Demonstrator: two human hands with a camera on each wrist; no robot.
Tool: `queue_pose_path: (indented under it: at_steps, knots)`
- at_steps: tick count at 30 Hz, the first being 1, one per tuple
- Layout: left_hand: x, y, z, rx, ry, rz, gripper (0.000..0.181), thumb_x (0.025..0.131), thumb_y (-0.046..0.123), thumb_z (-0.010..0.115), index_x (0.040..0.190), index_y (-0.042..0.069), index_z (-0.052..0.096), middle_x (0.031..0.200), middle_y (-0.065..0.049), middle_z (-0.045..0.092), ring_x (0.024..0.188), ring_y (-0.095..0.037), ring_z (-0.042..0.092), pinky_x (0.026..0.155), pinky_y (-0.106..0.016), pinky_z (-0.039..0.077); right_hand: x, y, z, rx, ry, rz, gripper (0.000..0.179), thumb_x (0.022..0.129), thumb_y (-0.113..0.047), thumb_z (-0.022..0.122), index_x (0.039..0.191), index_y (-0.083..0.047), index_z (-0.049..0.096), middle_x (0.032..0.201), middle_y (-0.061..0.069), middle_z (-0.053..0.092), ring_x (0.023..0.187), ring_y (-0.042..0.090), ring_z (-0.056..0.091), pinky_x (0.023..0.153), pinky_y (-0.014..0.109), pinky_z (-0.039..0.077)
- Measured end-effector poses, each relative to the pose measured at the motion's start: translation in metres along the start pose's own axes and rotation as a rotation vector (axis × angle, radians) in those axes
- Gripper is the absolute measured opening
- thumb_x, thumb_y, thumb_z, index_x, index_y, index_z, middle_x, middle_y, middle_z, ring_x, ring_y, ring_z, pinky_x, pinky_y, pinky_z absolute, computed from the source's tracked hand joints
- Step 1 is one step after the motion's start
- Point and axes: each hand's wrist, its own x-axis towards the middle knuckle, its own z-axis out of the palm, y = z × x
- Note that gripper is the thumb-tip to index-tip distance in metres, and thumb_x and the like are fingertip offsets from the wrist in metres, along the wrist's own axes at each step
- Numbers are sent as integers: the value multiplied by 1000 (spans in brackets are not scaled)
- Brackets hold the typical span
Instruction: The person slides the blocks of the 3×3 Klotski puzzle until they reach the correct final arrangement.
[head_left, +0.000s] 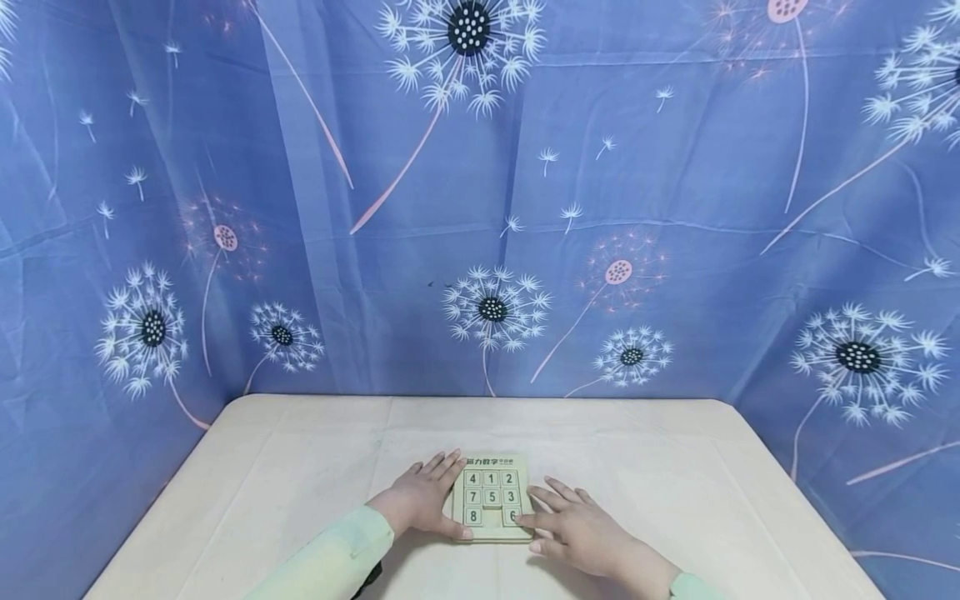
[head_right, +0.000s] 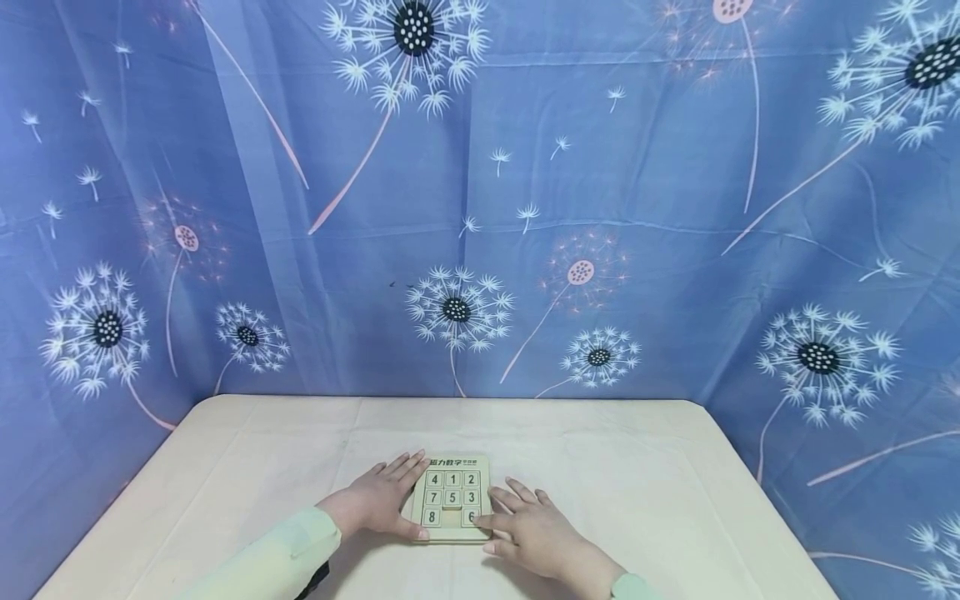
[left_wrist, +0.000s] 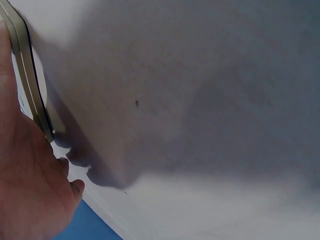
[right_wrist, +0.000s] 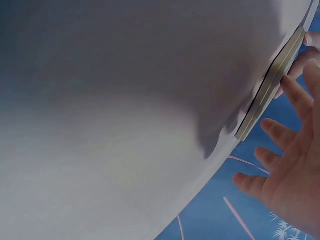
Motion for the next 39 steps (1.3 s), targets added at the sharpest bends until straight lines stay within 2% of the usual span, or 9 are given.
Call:
queue_pose_path:
  at_steps: [12,19,24,33,39]
  knots:
    - [0,-1,1,5,6,14,114,77,71,76,162,10,29,172,-6,25,160,-29,26,130,-52,29,6,-5,-4,-37,50,-27,49,101,-54,54,143,-28,61,155,14,53,143,46,47,108,72,45]
    - [2,-2,2,15,-8,6,115,78,73,74,163,12,27,173,-4,24,160,-27,25,130,-50,29,19,-15,-3,7,-2,-21,53,101,-54,53,148,-28,55,159,11,48,149,43,41,113,72,40]
    - [3,-2,2,14,-9,10,115,77,74,73,162,12,28,173,-4,24,160,-28,25,130,-50,29,25,-20,-2,16,-18,-19,53,100,-55,55,147,-30,56,160,8,48,150,42,41,114,72,39]
    - [3,-3,4,35,3,19,115,77,75,73,162,11,29,173,-6,25,160,-29,26,130,-51,30,35,-29,4,-51,-45,-47,54,99,-60,53,145,-33,58,160,5,49,149,39,43,113,70,42]
    - [2,-2,2,44,14,21,114,78,73,74,161,11,30,172,-6,26,159,-29,28,129,-51,31,38,-33,6,-48,-63,-47,53,97,-62,55,142,-35,60,160,5,49,150,38,42,113,70,43]
